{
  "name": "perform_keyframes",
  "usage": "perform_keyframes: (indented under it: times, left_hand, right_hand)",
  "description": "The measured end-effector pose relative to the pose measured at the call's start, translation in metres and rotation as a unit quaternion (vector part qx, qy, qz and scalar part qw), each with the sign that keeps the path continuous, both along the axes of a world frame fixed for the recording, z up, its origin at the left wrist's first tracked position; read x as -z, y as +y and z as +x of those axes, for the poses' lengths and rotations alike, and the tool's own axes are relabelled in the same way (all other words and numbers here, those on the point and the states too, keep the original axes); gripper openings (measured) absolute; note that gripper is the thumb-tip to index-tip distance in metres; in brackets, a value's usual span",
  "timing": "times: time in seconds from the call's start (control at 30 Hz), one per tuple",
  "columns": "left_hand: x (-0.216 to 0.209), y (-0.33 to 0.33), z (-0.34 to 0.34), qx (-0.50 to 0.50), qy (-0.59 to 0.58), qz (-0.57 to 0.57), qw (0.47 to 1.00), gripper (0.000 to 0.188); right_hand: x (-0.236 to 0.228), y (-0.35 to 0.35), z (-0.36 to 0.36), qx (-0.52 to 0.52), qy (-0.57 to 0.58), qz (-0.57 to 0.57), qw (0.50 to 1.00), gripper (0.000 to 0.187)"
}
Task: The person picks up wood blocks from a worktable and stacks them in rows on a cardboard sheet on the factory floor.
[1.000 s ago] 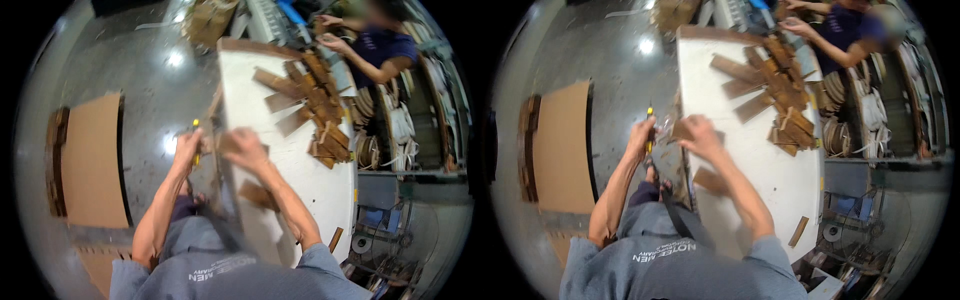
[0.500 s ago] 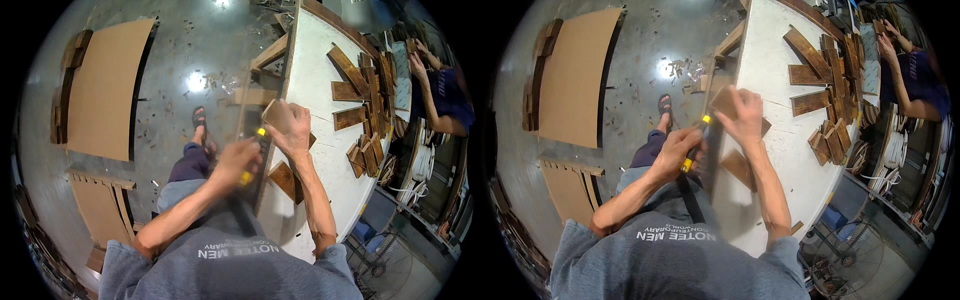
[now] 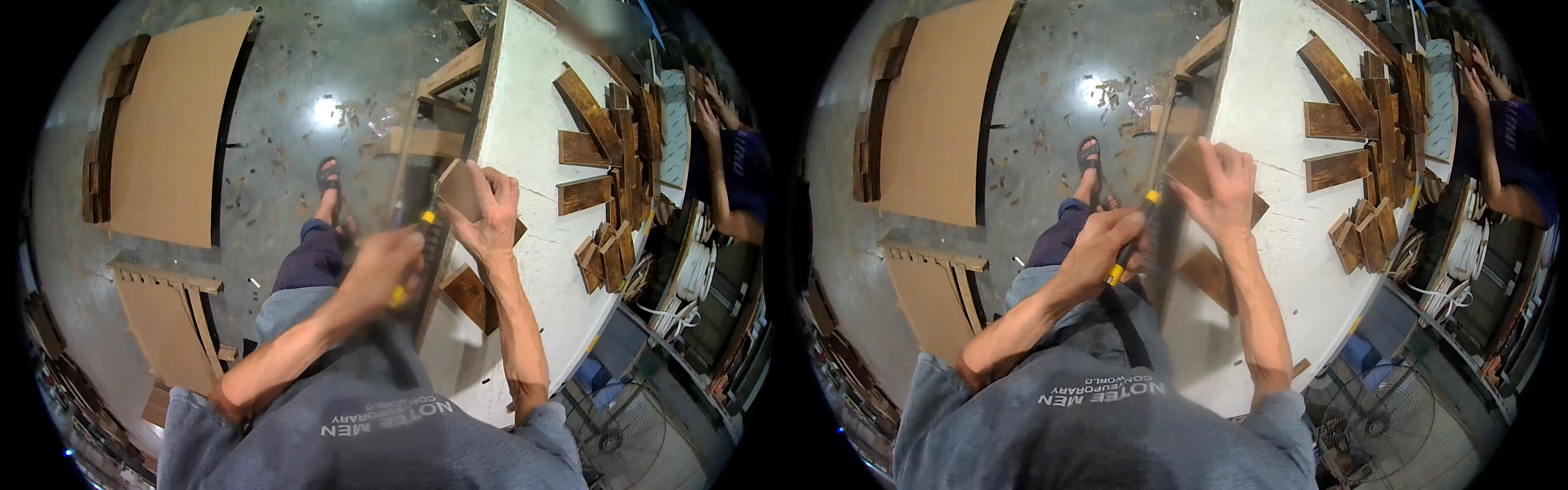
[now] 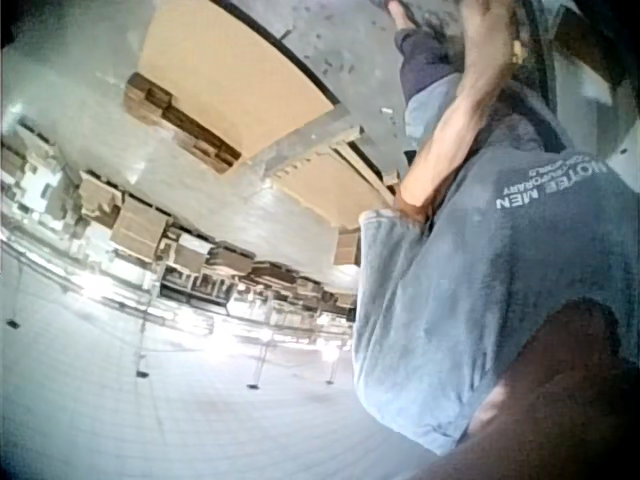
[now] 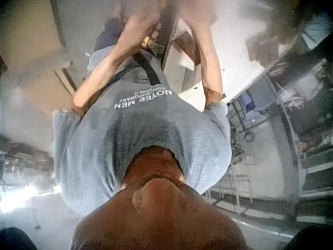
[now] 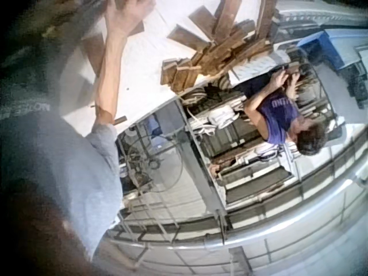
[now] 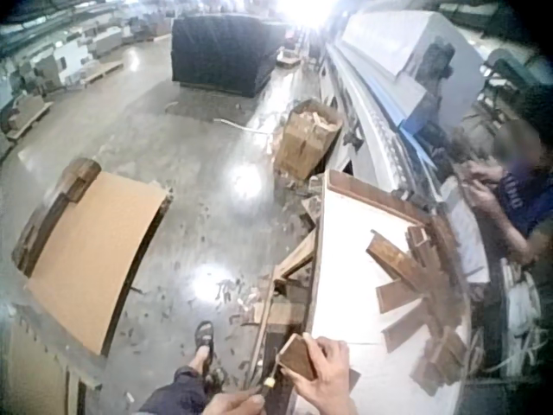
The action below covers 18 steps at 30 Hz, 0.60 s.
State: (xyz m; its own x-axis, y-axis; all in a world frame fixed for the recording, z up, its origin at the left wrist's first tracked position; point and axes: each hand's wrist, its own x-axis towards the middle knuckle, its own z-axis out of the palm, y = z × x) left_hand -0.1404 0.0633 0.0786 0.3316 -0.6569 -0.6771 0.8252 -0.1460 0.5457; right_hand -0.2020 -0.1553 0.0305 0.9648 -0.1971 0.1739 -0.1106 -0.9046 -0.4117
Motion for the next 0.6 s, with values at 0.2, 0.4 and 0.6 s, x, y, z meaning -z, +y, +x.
perform_keyframes:
  times: [0.2, 0.4, 0.6]
  left_hand:
    - [0.128, 0.025, -0.049, -0.05, 0.265, 0.107, 0.957, 0.02]
    - [0.079, 0.013, -0.007, -0.081, 0.193, 0.022, 0.978, 0.028]
    - [0.049, -0.002, -0.006, -0.042, 0.03, -0.052, 0.997, 0.029]
  right_hand:
    - [-0.001, 0.001, -0.001, -0.008, -0.002, 0.009, 1.0, 0.076]
    - [0.002, 0.003, -0.005, -0.003, 0.012, -0.012, 1.0, 0.074]
    - [-0.004, 0.005, -0.004, 0.0, -0.014, -0.015, 1.0, 0.071]
